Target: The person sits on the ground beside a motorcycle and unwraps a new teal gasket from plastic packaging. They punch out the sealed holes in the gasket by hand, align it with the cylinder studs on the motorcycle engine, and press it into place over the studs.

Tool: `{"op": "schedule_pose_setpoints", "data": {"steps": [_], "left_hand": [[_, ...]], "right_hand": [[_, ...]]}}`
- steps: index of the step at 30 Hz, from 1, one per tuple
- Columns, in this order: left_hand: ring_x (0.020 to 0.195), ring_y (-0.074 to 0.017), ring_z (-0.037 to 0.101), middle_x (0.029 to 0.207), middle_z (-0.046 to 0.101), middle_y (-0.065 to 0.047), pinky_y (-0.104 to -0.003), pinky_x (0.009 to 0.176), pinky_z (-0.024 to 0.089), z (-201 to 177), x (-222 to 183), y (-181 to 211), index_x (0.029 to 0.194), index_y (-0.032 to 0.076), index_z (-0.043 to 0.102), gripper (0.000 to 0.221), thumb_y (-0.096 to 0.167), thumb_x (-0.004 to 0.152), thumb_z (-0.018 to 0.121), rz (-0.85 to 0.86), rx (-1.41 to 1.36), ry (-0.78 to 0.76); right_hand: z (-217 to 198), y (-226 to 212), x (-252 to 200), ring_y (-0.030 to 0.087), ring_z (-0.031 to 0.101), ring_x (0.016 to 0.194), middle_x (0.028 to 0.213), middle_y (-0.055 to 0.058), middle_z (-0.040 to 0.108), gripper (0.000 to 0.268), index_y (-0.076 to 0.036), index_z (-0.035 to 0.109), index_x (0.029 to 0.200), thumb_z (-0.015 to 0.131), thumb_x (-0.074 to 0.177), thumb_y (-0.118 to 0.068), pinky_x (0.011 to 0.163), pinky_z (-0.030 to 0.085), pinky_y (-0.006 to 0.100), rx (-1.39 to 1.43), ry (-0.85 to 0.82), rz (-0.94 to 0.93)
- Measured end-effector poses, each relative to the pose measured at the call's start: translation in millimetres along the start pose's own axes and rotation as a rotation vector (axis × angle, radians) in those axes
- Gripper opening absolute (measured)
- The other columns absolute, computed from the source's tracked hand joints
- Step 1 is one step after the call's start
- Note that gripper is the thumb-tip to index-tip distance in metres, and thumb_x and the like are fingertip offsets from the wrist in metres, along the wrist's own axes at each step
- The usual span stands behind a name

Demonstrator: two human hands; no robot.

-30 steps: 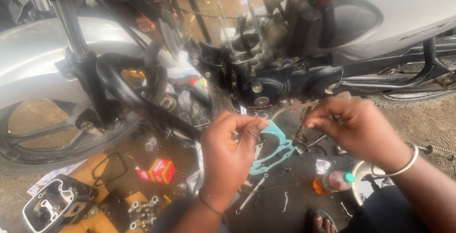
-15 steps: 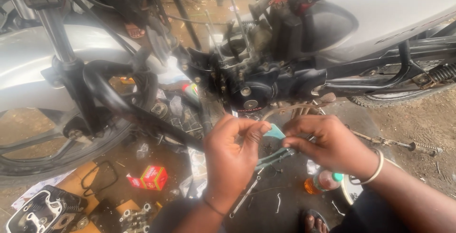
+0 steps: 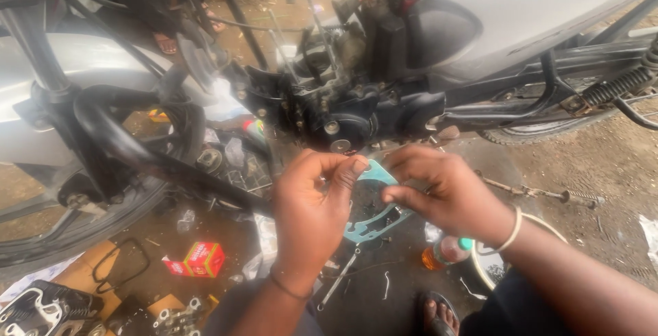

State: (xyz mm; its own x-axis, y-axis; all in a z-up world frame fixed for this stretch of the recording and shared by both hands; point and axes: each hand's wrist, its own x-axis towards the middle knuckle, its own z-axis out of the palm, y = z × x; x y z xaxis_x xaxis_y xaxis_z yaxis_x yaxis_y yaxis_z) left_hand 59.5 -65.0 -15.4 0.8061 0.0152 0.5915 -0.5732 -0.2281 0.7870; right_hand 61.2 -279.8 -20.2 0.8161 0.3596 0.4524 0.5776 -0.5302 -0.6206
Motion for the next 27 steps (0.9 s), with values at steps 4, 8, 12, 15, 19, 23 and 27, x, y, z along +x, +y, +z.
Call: {"op": "schedule_pose_setpoints", "data": {"steps": [4, 8, 12, 15, 19, 23, 27], "left_hand": [[0.067, -0.0097, 0.061, 0.077, 0.068, -0.002, -0.026, 0.061, 0.048, 1.1, 0.7, -1.5, 0.088, 0.003, 0.076, 0.028, 0.031, 0.09, 0.078, -0.03, -0.022, 0.006], [0.062, -0.009, 0.058, 0.076, 0.068, -0.001, -0.025, 0.058, 0.047, -0.5, 0.0, -0.5, 0.089, 0.004, 0.077, 0.029, 0.033, 0.089, 0.077, -0.032, 0.003, 0.005], [0.067, -0.0081, 0.06, 0.079, 0.068, -0.001, -0.024, 0.062, 0.048, -1.9, 0.2, -1.8, 0.089, 0.004, 0.075, 0.029, 0.032, 0.093, 0.077, 0.067, 0.007, 0.033], [0.067, -0.0088, 0.058, 0.082, 0.069, -0.001, -0.024, 0.061, 0.047, -7.0, 0.8, -5.5, 0.091, 0.004, 0.075, 0.027, 0.031, 0.094, 0.076, 0.069, -0.022, 0.057], [0.066, -0.0084, 0.06, 0.082, 0.068, -0.001, -0.023, 0.061, 0.049, -9.2, -0.2, -7.8, 0.091, 0.004, 0.075, 0.026, 0.03, 0.094, 0.075, 0.024, -0.006, 0.068], [0.066, -0.0079, 0.063, 0.081, 0.069, -0.002, -0.023, 0.06, 0.052, -3.9, -2.2, -2.0, 0.091, 0.003, 0.074, 0.027, 0.03, 0.094, 0.075, 0.004, -0.025, 0.051], [0.071, -0.0071, 0.067, 0.085, 0.07, -0.001, -0.023, 0.062, 0.054, -5.7, -2.3, 0.0, 0.094, 0.003, 0.075, 0.027, 0.03, 0.096, 0.073, 0.001, -0.064, 0.053]], "right_hand": [[-3.0, 14.5, -6.3, 0.016, 0.073, 0.089, 0.1, 0.004, 0.077, 0.019, -0.006, 0.075, 0.083, 0.078, 0.084, -0.024, 0.076, 0.059, 0.031, 0.04, -0.094, 0.03], [-9.2, 18.2, -6.0, 0.014, 0.075, 0.082, 0.095, 0.003, 0.079, 0.014, -0.007, 0.076, 0.087, 0.076, 0.083, -0.02, 0.074, 0.06, 0.028, 0.082, -0.093, 0.043], [-24.5, 26.6, -9.5, 0.014, 0.074, 0.082, 0.095, 0.003, 0.079, 0.012, -0.008, 0.077, 0.087, 0.075, 0.082, -0.018, 0.073, 0.059, 0.028, 0.024, -0.103, 0.062], [-39.9, 33.2, -11.4, 0.013, 0.076, 0.084, 0.097, 0.002, 0.08, 0.012, -0.009, 0.077, 0.089, 0.074, 0.083, -0.019, 0.077, 0.058, 0.028, -0.035, -0.087, 0.117], [-39.2, 39.8, -17.0, 0.018, 0.074, 0.08, 0.094, 0.008, 0.078, 0.019, -0.004, 0.076, 0.088, 0.077, 0.08, -0.021, 0.075, 0.061, 0.032, 0.068, 0.054, 0.34], [-9.5, 11.0, -3.5, 0.017, 0.072, 0.093, 0.102, 0.008, 0.075, 0.03, -0.003, 0.072, 0.091, 0.08, 0.077, -0.029, 0.083, 0.061, 0.03, 0.105, 0.0, -0.045], [-2.3, 3.3, -2.5, 0.016, 0.071, 0.09, 0.1, 0.006, 0.075, 0.026, -0.005, 0.075, 0.09, 0.078, 0.082, -0.029, 0.078, 0.059, 0.029, 0.026, -0.078, -0.065]]}}
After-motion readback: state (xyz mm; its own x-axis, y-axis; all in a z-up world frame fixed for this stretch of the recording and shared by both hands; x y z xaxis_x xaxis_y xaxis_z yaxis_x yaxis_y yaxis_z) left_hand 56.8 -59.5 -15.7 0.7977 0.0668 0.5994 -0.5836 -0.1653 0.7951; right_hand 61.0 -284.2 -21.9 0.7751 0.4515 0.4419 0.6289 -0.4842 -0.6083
